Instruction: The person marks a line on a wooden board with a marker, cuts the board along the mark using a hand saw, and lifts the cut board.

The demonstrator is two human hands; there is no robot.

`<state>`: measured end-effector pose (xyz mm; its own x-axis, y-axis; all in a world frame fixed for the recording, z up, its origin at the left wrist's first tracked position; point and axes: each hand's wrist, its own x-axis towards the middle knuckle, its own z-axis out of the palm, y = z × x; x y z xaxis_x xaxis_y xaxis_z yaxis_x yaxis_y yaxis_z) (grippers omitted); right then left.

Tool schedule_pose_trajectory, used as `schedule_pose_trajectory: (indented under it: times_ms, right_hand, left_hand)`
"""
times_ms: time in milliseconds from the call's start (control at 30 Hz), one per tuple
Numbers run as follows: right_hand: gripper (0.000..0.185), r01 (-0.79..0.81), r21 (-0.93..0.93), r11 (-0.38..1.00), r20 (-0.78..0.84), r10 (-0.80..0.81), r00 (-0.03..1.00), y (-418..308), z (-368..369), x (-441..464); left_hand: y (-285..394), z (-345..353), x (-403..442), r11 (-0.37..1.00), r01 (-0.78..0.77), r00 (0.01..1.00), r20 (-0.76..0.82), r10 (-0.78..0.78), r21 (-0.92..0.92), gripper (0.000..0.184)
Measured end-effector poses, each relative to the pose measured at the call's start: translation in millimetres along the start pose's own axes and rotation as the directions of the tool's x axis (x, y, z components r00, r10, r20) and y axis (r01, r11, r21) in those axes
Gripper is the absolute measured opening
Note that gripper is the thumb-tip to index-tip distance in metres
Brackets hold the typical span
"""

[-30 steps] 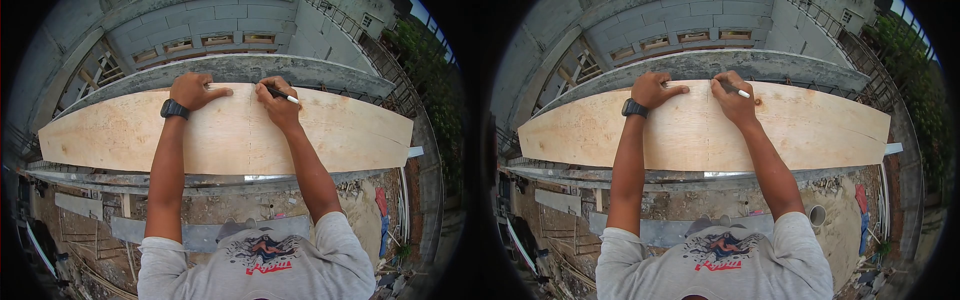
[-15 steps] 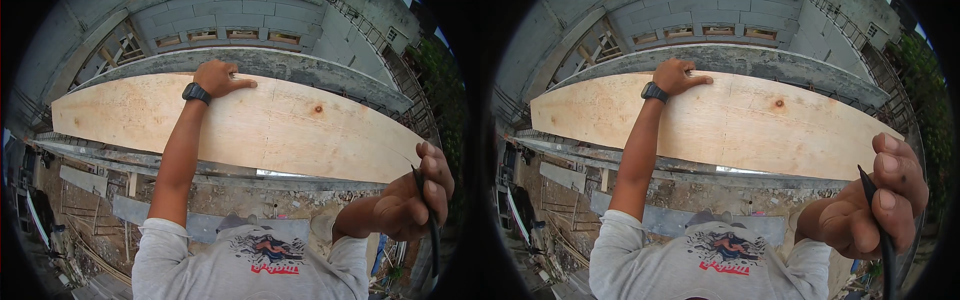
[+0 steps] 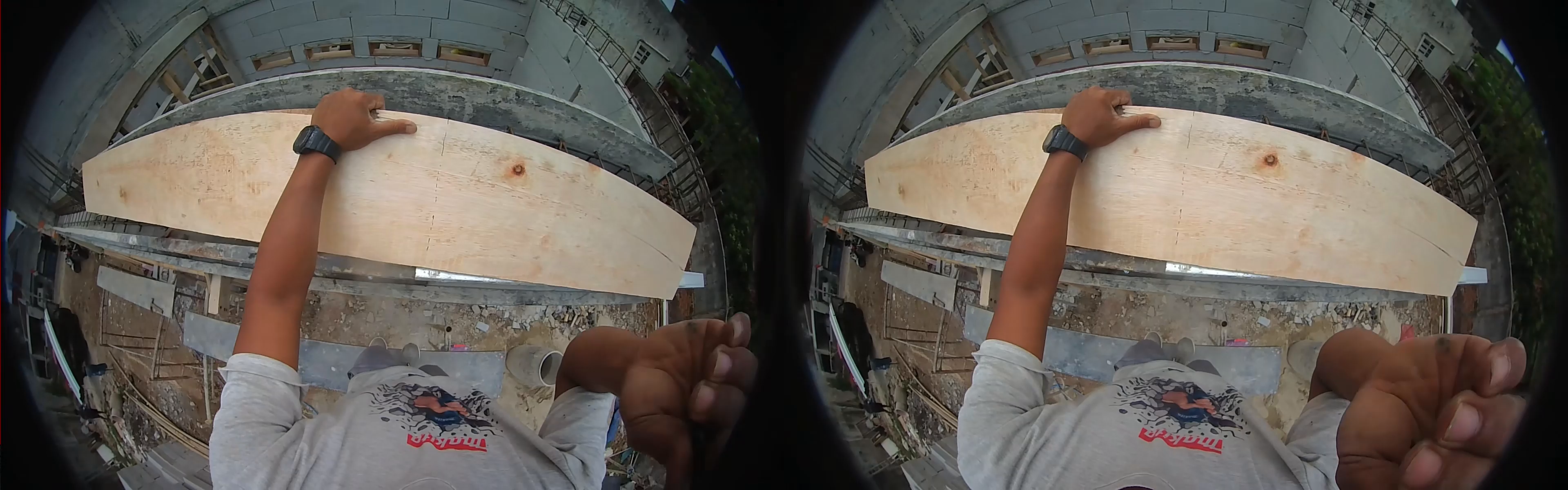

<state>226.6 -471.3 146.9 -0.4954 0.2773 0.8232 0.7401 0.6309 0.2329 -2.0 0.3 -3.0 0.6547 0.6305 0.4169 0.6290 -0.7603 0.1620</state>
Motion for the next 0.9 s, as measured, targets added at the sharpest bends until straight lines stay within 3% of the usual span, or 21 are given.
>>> schedule_pose_trajectory:
  times_ms: [100, 200, 267, 333, 400, 433, 467, 533, 633, 700, 767, 867, 900]
  right_hand:
    - [0.081, 0.047, 0.237, 0.971, -0.067, -0.032, 0.997, 16.3, 32.8, 50.3]
    - [0.072, -0.134, 0.178, 0.975, -0.237, 0.175, 0.956, 0.8, 32.0, 17.7]
    - [0.07, -0.198, 0.238, 0.951, -0.368, 0.277, 0.888, 5.5, 59.4, -2.8]
    - [0.075, -0.225, 0.357, 0.906, -0.367, 0.358, 0.859, 13.1, 122.6, 1.6]
    - [0.078, -0.459, 0.372, 0.807, -0.169, 0.545, 0.821, -6.4, 202.2, -12.3]
    - [0.06, -0.632, 0.4, 0.664, 0.056, 0.671, 0.74, -21.5, 234.7, -19.0]
    - [0.043, -0.728, 0.367, 0.579, 0.239, 0.698, 0.675, -29.6, 268.5, -30.5]
    - [0.048, -0.673, 0.141, 0.726, 0.281, 0.623, 0.73, -32.5, 320.4, -59.4]
    - [0.052, -0.693, -0.13, 0.709, 0.087, 0.704, 0.704, 16.5, 345.8, -83.6]
    - [0.056, -0.634, -0.42, 0.65, -0.092, 0.664, 0.742, 57.6, 338.0, -69.5]
    - [0.061, -0.643, -0.538, 0.545, -0.128, 0.701, 0.702, 109.1, 328.6, -79.6]
    - [0.058, -0.484, -0.737, 0.471, -0.055, 0.672, 0.739, 120.8, 316.7, -83.8]
    - [0.054, -0.506, -0.713, 0.486, -0.063, 0.674, 0.736, 117.4, 309.2, -79.6]
  left_hand:
    - [-0.8, 1.1, 0.5, 0.999, 0.025, 0.999, 0.034, -0.026, 0.024, 0.091]
    - [-0.1, -2.2, 4.6, 0.998, 0.037, 0.992, 0.119, -0.044, 0.057, 0.097]
    - [0.8, -6.6, 2.1, 0.997, 0.056, 0.992, 0.11, -0.062, 0.059, 0.098]
    - [-2.6, -5.5, -1.5, 0.998, 0.015, 0.999, 0.043, -0.018, 0.06, 0.092]
    - [-4.8, -3.3, -3.1, 0.999, 0.023, 0.999, 0.031, -0.024, 0.029, 0.096]
    - [-4.2, -5.5, -5.5, 0.999, 0.049, 0.998, 0.025, -0.049, 0.009, 0.098]
    - [-3.6, -10.7, -6.8, 0.998, 0.064, 0.996, 0.055, -0.065, 0.02, 0.1]
    - [-1.6, -10.1, -10.7, 0.994, 0.093, 0.995, 0.034, -0.095, 0.058, 0.099]
    - [-3.0, -9.0, -12.4, 0.995, 0.083, 0.996, 0.032, -0.085, 0.055, 0.096]
    - [-12.0, -17.8, -6.1, 0.998, 0.057, 0.996, 0.074, -0.058, 0.018, 0.093]
    - [-14.5, -23.4, -5.4, 0.998, 0.019, 0.984, 0.178, -0.009, -0.053, 0.09]
    - [-11.0, -38.0, -13.2, 0.994, -0.04, 0.988, 0.146, 0.055, -0.101, 0.085]
    - [-8.3, -47.6, -18.6, 0.991, -0.058, 0.989, 0.128, 0.073, -0.117, 0.084]
